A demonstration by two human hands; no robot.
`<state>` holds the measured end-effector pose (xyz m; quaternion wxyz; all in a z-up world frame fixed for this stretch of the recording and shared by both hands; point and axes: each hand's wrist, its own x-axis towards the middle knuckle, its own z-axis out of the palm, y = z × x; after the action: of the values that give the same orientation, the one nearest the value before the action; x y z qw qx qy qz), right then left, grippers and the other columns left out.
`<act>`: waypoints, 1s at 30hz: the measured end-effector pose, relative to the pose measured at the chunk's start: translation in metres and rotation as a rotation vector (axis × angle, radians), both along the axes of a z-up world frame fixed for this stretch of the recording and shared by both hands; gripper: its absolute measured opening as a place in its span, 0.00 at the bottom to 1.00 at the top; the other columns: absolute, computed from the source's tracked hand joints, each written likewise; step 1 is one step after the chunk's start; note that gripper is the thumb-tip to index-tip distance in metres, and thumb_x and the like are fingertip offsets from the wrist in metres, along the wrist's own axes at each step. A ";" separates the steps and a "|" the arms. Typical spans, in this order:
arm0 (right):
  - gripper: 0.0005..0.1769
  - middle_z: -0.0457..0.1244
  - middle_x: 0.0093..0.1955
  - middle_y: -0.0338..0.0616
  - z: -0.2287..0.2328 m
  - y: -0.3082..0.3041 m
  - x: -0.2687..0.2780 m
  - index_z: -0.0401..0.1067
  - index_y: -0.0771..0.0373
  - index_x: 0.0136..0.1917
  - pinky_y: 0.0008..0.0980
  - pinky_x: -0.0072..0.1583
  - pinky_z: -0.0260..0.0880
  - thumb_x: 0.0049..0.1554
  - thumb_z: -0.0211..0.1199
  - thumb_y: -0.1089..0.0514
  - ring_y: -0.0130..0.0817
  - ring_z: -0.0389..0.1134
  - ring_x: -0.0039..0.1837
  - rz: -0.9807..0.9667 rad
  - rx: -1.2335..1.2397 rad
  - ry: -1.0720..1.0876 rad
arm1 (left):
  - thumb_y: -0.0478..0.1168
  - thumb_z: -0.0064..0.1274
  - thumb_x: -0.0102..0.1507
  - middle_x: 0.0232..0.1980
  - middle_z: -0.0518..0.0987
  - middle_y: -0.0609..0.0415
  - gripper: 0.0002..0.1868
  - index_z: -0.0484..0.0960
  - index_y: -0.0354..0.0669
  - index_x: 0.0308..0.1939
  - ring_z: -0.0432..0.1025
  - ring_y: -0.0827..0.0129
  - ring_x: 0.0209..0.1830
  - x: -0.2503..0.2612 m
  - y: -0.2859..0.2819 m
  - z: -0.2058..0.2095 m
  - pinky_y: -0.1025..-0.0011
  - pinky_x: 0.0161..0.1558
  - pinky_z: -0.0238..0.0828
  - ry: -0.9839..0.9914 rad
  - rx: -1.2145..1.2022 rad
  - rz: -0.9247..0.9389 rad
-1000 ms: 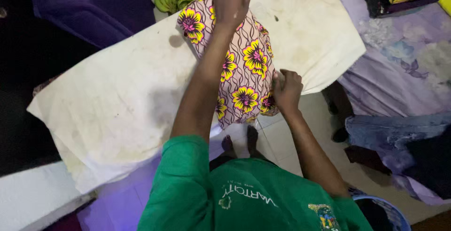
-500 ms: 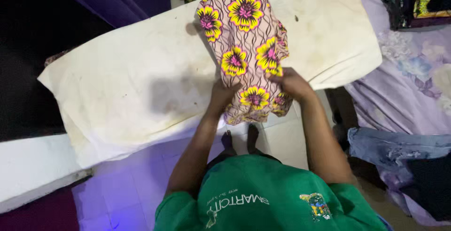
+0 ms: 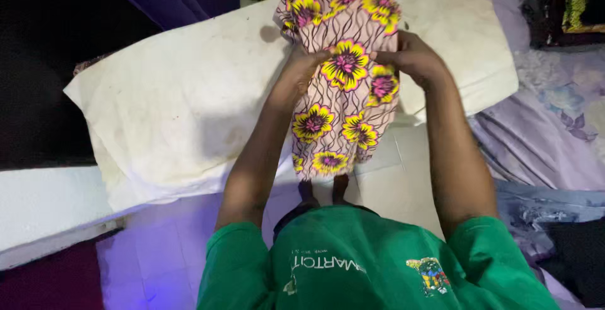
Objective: The person folds a floral-patterned cloth on a white table, then folds a pair of dark trousers. The person smooths and aligns each item before folding it into a compact rectangle and placing it on a nearby bed.
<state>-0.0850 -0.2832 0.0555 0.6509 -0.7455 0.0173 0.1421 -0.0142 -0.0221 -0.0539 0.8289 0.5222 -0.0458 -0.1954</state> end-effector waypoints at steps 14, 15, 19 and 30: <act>0.24 0.70 0.46 0.51 -0.125 0.017 -0.047 0.77 0.69 0.57 0.45 0.55 0.72 0.55 0.72 0.49 0.42 0.72 0.50 -0.190 -0.706 0.128 | 0.59 0.63 0.60 0.52 0.84 0.39 0.26 0.83 0.51 0.56 0.78 0.45 0.52 -0.095 -0.004 -0.034 0.54 0.54 0.73 -0.276 1.121 -0.092; 0.23 0.70 0.47 0.52 -0.125 0.016 -0.045 0.76 0.69 0.59 0.43 0.55 0.72 0.57 0.70 0.51 0.41 0.72 0.51 -0.146 -0.684 0.109 | 0.57 0.61 0.60 0.53 0.83 0.38 0.27 0.82 0.48 0.58 0.77 0.44 0.53 -0.094 -0.006 -0.030 0.54 0.54 0.73 -0.304 1.031 -0.032; 0.24 0.70 0.56 0.46 -0.083 -0.003 -0.014 0.72 0.69 0.64 0.36 0.57 0.70 0.58 0.66 0.55 0.32 0.69 0.54 -0.034 -0.154 0.176 | 0.56 0.58 0.63 0.60 0.84 0.37 0.31 0.81 0.35 0.60 0.77 0.46 0.60 -0.050 -0.011 -0.012 0.56 0.60 0.74 -0.267 0.414 -0.115; 0.23 0.69 0.55 0.41 0.044 -0.004 0.092 0.72 0.68 0.62 0.31 0.56 0.68 0.56 0.71 0.58 0.28 0.68 0.54 -0.225 -0.125 -0.533 | 0.60 0.62 0.64 0.78 0.59 0.38 0.53 0.48 0.32 0.77 0.58 0.55 0.77 0.125 0.001 0.086 0.62 0.73 0.59 -0.142 0.627 -0.115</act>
<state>0.0070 -0.2872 0.0993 0.5970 -0.7886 -0.0633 -0.1331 0.1106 -0.0208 0.0324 0.6099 0.7610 -0.0703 -0.2094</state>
